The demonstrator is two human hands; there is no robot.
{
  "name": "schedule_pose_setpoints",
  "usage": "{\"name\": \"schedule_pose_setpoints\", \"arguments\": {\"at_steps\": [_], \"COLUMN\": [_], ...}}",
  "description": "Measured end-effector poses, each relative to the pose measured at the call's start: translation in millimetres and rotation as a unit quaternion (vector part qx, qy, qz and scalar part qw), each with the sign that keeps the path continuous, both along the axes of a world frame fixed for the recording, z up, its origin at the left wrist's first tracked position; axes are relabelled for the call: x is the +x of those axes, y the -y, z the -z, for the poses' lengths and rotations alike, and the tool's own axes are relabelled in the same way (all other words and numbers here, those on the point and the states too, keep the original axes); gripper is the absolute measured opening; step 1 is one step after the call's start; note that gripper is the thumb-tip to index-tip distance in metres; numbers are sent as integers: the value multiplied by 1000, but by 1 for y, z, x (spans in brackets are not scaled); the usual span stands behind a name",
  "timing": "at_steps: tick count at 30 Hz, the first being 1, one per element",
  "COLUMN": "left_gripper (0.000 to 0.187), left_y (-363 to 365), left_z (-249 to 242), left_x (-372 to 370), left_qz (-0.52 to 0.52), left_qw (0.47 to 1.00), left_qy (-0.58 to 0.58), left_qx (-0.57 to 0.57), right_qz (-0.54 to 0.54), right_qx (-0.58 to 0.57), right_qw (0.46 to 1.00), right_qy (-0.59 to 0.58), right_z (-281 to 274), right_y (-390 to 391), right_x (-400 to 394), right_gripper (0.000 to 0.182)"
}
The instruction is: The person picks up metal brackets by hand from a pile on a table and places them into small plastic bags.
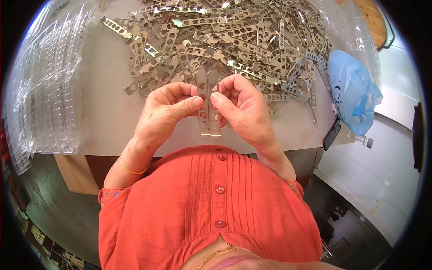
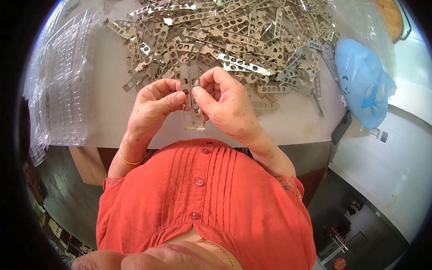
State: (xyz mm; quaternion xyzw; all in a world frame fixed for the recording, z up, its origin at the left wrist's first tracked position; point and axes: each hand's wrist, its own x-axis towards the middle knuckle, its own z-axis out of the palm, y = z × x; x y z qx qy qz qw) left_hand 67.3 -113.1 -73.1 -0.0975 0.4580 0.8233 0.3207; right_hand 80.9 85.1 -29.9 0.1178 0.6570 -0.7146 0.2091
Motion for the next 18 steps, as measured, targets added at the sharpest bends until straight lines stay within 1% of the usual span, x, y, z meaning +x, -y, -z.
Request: {"name": "schedule_pose_setpoints", "arguments": {"at_steps": [14, 16, 18], "left_gripper": [15, 19, 20], "left_y": [0, 0, 0], "left_z": [-2, -1, -3], "left_x": [0, 0, 0], "left_qz": [2, 7, 7], "left_qw": [1000, 1000, 1000], "left_qy": [3, 0, -2], "left_qx": [1, 12, 12], "right_qz": [-5, -7, -5], "right_qx": [-8, -7, -3], "right_qw": [1000, 1000, 1000], "right_qy": [1, 2, -3], "right_z": [0, 1, 2], "right_y": [0, 0, 0], "right_x": [1, 1, 2], "right_gripper": [9, 9, 9]}}
